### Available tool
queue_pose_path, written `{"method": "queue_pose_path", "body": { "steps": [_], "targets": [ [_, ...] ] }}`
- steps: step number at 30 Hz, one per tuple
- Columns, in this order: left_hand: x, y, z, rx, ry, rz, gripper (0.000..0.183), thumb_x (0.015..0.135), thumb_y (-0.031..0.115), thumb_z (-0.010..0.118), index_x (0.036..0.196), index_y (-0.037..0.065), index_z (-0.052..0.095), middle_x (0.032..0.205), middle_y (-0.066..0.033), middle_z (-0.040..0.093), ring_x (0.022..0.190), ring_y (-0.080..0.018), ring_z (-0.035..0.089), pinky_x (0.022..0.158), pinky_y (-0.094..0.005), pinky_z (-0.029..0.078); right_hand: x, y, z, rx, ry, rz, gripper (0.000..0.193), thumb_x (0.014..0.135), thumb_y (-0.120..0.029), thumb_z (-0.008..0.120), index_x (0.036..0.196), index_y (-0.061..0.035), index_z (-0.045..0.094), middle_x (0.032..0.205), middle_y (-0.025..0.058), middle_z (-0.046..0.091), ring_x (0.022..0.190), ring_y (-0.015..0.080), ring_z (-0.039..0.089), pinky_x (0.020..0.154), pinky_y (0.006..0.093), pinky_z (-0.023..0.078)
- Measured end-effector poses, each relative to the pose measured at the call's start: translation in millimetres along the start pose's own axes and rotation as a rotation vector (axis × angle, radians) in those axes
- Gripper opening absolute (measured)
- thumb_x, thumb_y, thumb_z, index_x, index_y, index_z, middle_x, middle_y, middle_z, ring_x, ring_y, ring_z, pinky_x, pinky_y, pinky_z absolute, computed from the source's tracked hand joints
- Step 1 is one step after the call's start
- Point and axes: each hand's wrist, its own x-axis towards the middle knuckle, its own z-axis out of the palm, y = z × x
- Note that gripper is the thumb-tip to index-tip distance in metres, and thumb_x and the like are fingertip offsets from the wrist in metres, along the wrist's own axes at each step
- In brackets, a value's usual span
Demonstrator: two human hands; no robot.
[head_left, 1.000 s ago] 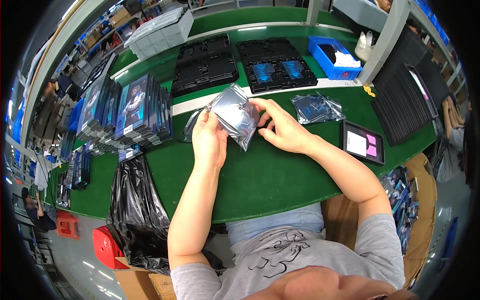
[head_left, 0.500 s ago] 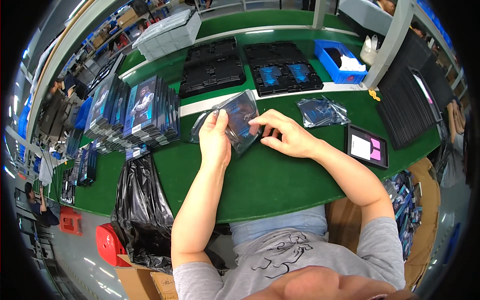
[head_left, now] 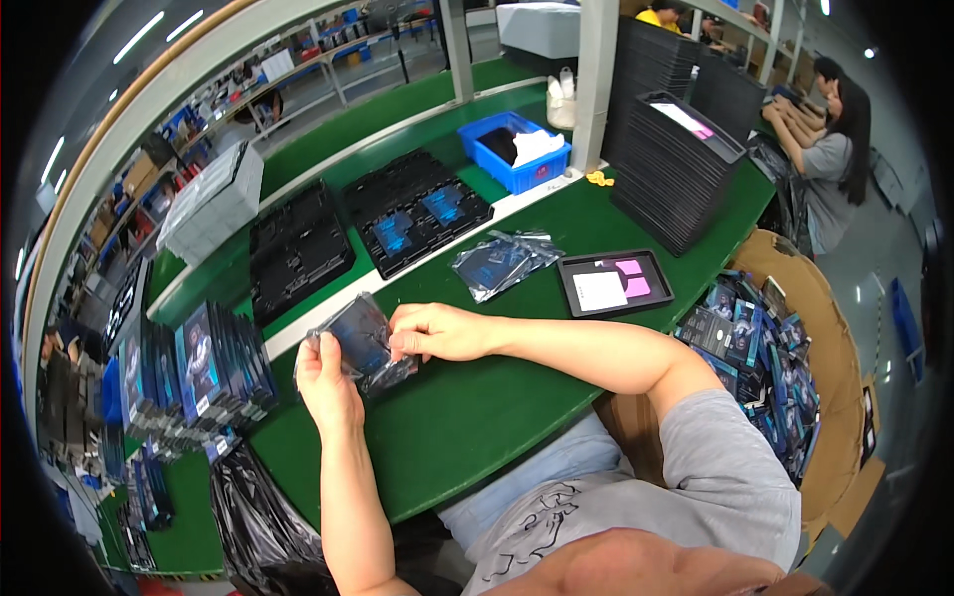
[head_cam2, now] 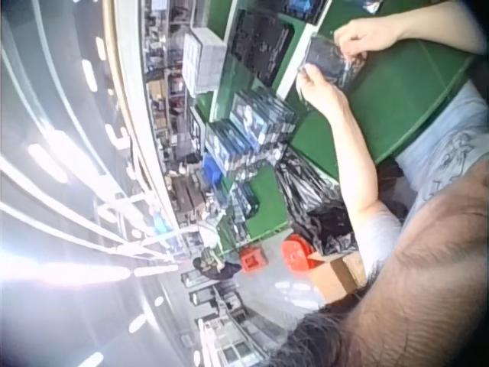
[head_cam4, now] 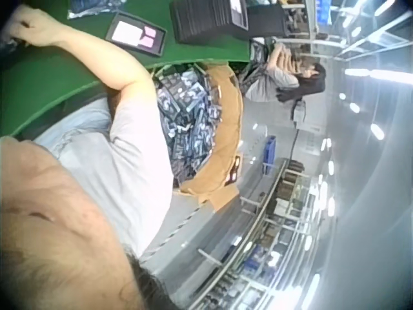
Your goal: The person places a black plastic tray on a green workbench and then repeatedly picks up small, individually wrapped electronic components. They open the clear plastic wrappers, remove the components, and place them into the tray slots. The person handles the items one at a time, discarding the empty wrappers into a black bag.
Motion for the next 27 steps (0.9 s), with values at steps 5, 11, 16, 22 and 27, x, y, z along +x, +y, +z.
{"method": "queue_pose_path", "body": {
  "steps": [5, 11, 16, 22, 27],
  "targets": [
    [1.4, -2.9, 1.6, 0.031, -0.048, 0.034, 0.008, 0.096, 0.012, 0.058, 0.097, 0.005, 0.055, 0.095, -0.002, 0.062, 0.085, -0.0093, 0.056, 0.081, -0.0255, 0.045, -2.0, 5.1, 0.9, -0.1, 0.049, -0.06, 0.023, 0.088, -0.026, 0.067, 0.082, -0.004, 0.063, 0.088, 0.006, 0.054, 0.076, 0.0132, 0.057, 0.065, 0.0292, 0.046],
    [-1.7, -1.7, 3.1, 0.008, -0.03, -0.005, 0.012, 0.096, 0.013, 0.057, 0.102, 0.003, 0.054, 0.098, -0.0044, 0.061, 0.085, -0.0112, 0.057, 0.081, -0.027, 0.046, -1.7, 2.1, 4.5, -0.126, 0.066, -0.049, 0.029, 0.087, -0.029, 0.068, 0.077, -0.0036, 0.059, 0.081, 0.0058, 0.054, 0.069, 0.0135, 0.054, 0.062, 0.0304, 0.045],
    [-4.2, -5.4, 7.9, 0.04, -0.046, 0.05, 0.01, 0.096, 0.013, 0.057, 0.098, 0.005, 0.052, 0.093, -0.0018, 0.058, 0.084, -0.0095, 0.054, 0.08, -0.0263, 0.045, -0.8, 6.0, 3.6, -0.248, 0.171, 0.038, 0.04, 0.084, -0.037, 0.07, 0.068, -0.0038, 0.055, 0.066, 0.0066, 0.06, 0.062, 0.0148, 0.056, 0.058, 0.0332, 0.046],
    [-5.6, -9.7, 8.5, 0.111, -0.112, 0.107, 0.01, 0.096, 0.014, 0.058, 0.095, 0.008, 0.051, 0.089, 0.0013, 0.054, 0.084, -0.0075, 0.051, 0.079, -0.0243, 0.043, -5.0, -4.1, 2.3, -0.292, 0.239, 0.111, 0.043, 0.083, -0.038, 0.073, 0.066, -0.0045, 0.051, 0.062, 0.0044, 0.058, 0.061, 0.0142, 0.057, 0.057, 0.0319, 0.046],
    [-7.1, -8.5, 13.2, 0.162, -0.064, 0.181, 0.01, 0.094, 0.012, 0.061, 0.093, 0.006, 0.053, 0.088, 0.0011, 0.057, 0.079, -0.0063, 0.052, 0.075, -0.0213, 0.044, -5.1, -3.8, -2.8, -0.29, 0.208, 0.0, 0.042, 0.083, -0.041, 0.072, 0.082, -0.004, 0.052, 0.073, 0.0053, 0.06, 0.068, 0.0156, 0.058, 0.062, 0.032, 0.047]
  ]
}}
